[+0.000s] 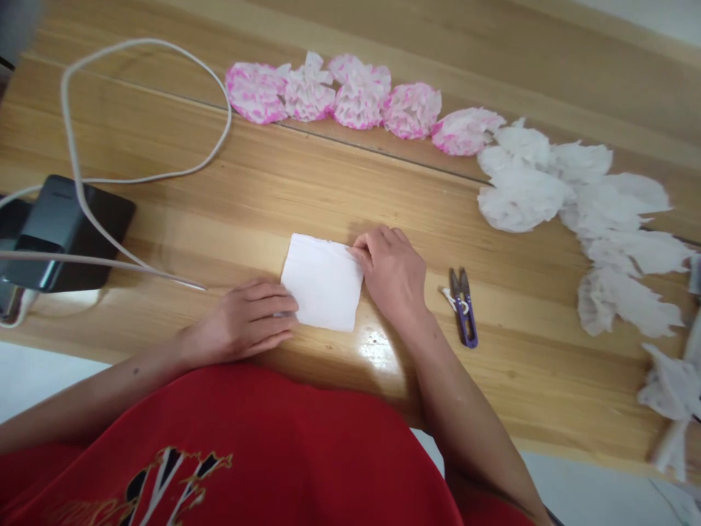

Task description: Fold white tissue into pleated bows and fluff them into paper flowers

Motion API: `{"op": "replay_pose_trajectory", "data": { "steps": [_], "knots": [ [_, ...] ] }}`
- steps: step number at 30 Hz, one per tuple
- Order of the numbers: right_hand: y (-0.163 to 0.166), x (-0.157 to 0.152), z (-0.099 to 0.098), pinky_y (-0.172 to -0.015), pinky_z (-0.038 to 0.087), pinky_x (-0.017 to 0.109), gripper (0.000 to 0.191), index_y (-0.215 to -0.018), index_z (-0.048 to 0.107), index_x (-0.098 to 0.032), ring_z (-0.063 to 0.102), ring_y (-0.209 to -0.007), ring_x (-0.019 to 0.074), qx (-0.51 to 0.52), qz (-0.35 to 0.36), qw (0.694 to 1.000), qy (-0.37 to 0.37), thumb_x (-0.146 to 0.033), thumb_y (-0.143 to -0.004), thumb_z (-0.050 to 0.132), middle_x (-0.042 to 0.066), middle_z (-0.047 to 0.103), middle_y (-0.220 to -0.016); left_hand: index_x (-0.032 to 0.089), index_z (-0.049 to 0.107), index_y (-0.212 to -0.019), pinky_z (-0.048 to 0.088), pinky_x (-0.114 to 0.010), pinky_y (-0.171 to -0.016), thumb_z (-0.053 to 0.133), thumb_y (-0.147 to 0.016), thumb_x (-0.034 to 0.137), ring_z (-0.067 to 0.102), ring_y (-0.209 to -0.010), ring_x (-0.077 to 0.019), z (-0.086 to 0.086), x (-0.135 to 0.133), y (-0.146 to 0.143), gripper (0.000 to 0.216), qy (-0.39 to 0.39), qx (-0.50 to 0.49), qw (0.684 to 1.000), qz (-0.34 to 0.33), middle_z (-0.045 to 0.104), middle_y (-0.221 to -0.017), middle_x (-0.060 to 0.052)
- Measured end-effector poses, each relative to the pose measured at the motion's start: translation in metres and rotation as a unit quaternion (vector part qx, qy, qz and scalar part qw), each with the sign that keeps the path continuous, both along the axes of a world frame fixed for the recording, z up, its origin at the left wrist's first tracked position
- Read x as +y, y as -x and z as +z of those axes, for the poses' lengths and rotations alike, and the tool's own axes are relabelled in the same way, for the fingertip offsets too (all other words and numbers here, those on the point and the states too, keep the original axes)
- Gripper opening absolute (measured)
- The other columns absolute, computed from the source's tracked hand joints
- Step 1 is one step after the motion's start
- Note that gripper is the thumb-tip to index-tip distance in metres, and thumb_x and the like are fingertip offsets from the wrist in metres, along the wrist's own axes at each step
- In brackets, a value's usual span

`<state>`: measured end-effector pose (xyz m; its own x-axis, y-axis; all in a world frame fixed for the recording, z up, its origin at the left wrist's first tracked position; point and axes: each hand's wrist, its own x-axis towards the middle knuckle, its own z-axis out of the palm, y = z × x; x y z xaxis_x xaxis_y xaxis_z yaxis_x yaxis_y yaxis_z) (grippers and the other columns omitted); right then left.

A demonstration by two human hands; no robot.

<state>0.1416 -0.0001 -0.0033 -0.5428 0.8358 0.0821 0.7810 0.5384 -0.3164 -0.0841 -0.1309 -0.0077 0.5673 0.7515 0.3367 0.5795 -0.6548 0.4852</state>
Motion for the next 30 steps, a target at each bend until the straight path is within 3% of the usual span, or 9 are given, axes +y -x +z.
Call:
{"op": "replay_pose_trajectory", "data": {
  "steps": [8,15,22,30],
  "knots": [
    [-0.001,0.003,-0.006,-0.063,0.04,0.033,0.023,-0.079,0.061,-0.022,0.056,-0.076,0.022,0.024,-0.016,0.999,-0.03,-0.036,-0.093,0.049,0.006,0.064,-0.078,0.018,0.062,-0.084,0.048,-0.035,-0.085,0.06,-0.087,0.022,0.059,-0.096,-0.0197,0.001,0.001,0.0,0.006,0.015,0.01,1.0,-0.002,0.068,-0.096,-0.006],
    [-0.002,0.001,0.001,-0.067,0.043,0.034,0.018,-0.085,0.062,-0.022,0.059,-0.078,0.0216,0.058,-0.017,0.998,0.008,-0.032,-0.093,0.05,0.005,0.065,-0.084,0.016,0.062,-0.086,0.049,-0.034,-0.084,0.06,-0.087,0.022,0.059,-0.095,-0.0194,0.003,0.002,0.0,0.006,0.005,-0.001,1.0,-0.001,0.068,-0.097,-0.006],
    [0.01,-0.001,0.005,-0.072,0.044,0.035,0.02,-0.088,0.065,-0.024,0.058,-0.087,0.0232,0.047,0.058,0.997,0.001,-0.035,-0.094,0.049,0.005,0.067,-0.087,0.017,0.062,-0.086,0.048,-0.035,-0.085,0.058,-0.088,0.023,0.058,-0.097,-0.02,-0.001,0.001,0.001,0.007,0.01,0.01,1.0,-0.008,0.068,-0.098,-0.006],
    [0.026,0.004,-0.004,-0.068,0.041,0.034,0.029,-0.078,0.065,-0.023,0.055,-0.083,0.0229,0.014,0.082,0.996,-0.037,-0.043,-0.093,0.05,0.005,0.065,-0.079,0.017,0.062,-0.084,0.047,-0.034,-0.085,0.056,-0.089,0.024,0.058,-0.094,-0.0191,0.001,0.001,0.001,0.011,0.025,0.018,0.999,-0.011,0.067,-0.093,-0.006]
  ]
}}
